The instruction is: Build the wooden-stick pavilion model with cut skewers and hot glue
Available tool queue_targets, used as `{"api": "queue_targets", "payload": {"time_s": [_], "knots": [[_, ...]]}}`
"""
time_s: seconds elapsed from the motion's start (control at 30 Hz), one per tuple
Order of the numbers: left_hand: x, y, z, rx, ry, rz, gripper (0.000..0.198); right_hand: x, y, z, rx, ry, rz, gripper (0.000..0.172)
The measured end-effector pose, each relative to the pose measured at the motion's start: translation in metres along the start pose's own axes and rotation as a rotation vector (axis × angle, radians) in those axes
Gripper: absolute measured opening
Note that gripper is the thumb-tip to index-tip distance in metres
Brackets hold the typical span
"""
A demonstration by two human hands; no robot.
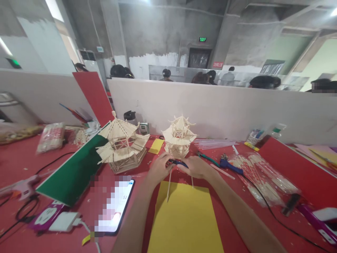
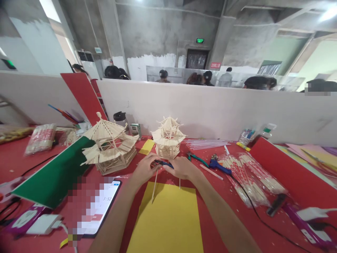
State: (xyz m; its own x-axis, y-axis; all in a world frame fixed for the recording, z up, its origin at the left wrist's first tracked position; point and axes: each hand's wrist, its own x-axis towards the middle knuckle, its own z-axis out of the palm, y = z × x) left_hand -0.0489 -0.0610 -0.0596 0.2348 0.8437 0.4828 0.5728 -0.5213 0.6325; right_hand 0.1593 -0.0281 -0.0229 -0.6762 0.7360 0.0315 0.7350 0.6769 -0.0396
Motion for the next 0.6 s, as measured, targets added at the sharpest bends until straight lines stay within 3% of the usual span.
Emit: {"api": "queue_targets", "payload": {"time_s": [0.37,0.6], "knots": [[0.0,0.006,0.005,-0.047,-0.043,0.042,0.012,-0.014,-0.002,0.01,-0.028,-0.04,0.072,0.062],[-0.001,0.005,0.007,-0.045,-0.072,0.023,0.011,-0.013,0.001,0.015,-0.03,-0.049,0.038,0.063]]}}
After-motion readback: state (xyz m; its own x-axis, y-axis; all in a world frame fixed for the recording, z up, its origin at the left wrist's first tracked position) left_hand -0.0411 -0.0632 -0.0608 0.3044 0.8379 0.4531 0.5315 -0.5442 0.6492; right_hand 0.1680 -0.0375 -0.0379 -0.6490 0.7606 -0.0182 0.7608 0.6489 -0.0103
